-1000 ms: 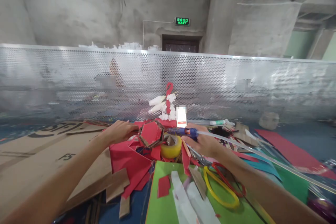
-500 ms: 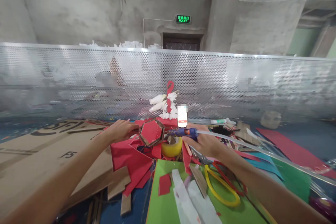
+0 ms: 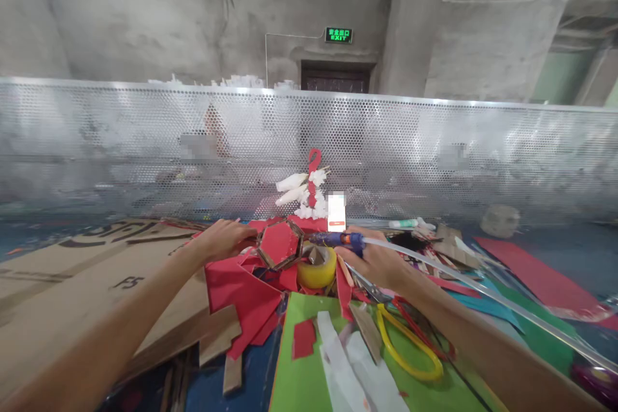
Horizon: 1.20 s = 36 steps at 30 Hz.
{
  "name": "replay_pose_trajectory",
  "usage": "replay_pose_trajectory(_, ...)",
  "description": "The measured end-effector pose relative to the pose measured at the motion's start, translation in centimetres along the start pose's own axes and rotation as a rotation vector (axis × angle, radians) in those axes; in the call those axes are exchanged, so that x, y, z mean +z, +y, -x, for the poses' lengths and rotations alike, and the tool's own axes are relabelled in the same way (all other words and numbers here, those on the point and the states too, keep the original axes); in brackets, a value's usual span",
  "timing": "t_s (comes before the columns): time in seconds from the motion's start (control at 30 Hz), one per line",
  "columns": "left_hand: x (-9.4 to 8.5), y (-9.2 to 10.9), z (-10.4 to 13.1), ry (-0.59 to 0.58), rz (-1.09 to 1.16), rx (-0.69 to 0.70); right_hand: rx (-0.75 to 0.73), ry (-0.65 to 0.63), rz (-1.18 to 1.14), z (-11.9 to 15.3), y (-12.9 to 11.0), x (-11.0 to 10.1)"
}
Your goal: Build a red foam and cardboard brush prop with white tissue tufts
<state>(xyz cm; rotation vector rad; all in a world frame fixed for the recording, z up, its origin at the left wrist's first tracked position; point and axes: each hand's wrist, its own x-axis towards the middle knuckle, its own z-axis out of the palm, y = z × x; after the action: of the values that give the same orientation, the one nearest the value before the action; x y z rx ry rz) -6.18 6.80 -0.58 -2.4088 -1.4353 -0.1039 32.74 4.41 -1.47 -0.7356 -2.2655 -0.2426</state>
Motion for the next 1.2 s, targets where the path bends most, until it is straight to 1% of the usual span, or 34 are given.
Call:
replay_pose_trajectory(0.1,0.2,-0.1,0.0,0.014,-0.01,0.009,-0.053,-0.055,-0.017,-0.1,-0.2,-0.4)
replay_pose_trajectory(0.23,0.2,-0.1,0.0,0.0,-0.057,0.031,-0.103,-0.148,-0.062,-0.1,-0.3,-0.7)
replay_pose_trajectory(0.4,0.1,0.0,0.0,-0.007,-0.041,0.032,-0.096,-0.162,-0.184,0.0,0.1,-0.9)
replay_pose_trajectory(0.53,0.2,0.0,0.0,-0.006,-0.036,0.026,-0.133,-0.176,-0.28,-0.4,0.1,-1.3)
replay_pose_trajectory(0.67,0.3,0.0,0.0,-0.014,-0.065,0.026,-0.151,-0.176,-0.195,-0.5,0.1,-1.2)
replay_pose_trajectory(0.8,0.2,0.0,0.0,-0.01,-0.075,0.029,-0.137,-0.161,-0.098,-0.2,-0.1,-0.8)
replay_pose_trajectory(0.87,0.2,0.0,0.0,-0.007,-0.076,0.037,-0.133,-0.175,-0.073,-0.1,-0.4,-0.7)
replay_pose_trajectory(1.0,0.2,0.1,0.0,0.01,-0.056,0.03,-0.168,-0.226,-0.091,0.0,-1.7,-0.3)
replay_pose_trajectory(1.07,0.2,0.1,0.1,0.021,-0.04,0.024,-0.18,-0.233,-0.105,-0.1,-2.1,-0.2)
replay_pose_trajectory(1.2,0.1,0.1,0.1,0.026,-0.02,0.026,-0.142,-0.229,-0.137,-0.1,-2.1,-0.5)
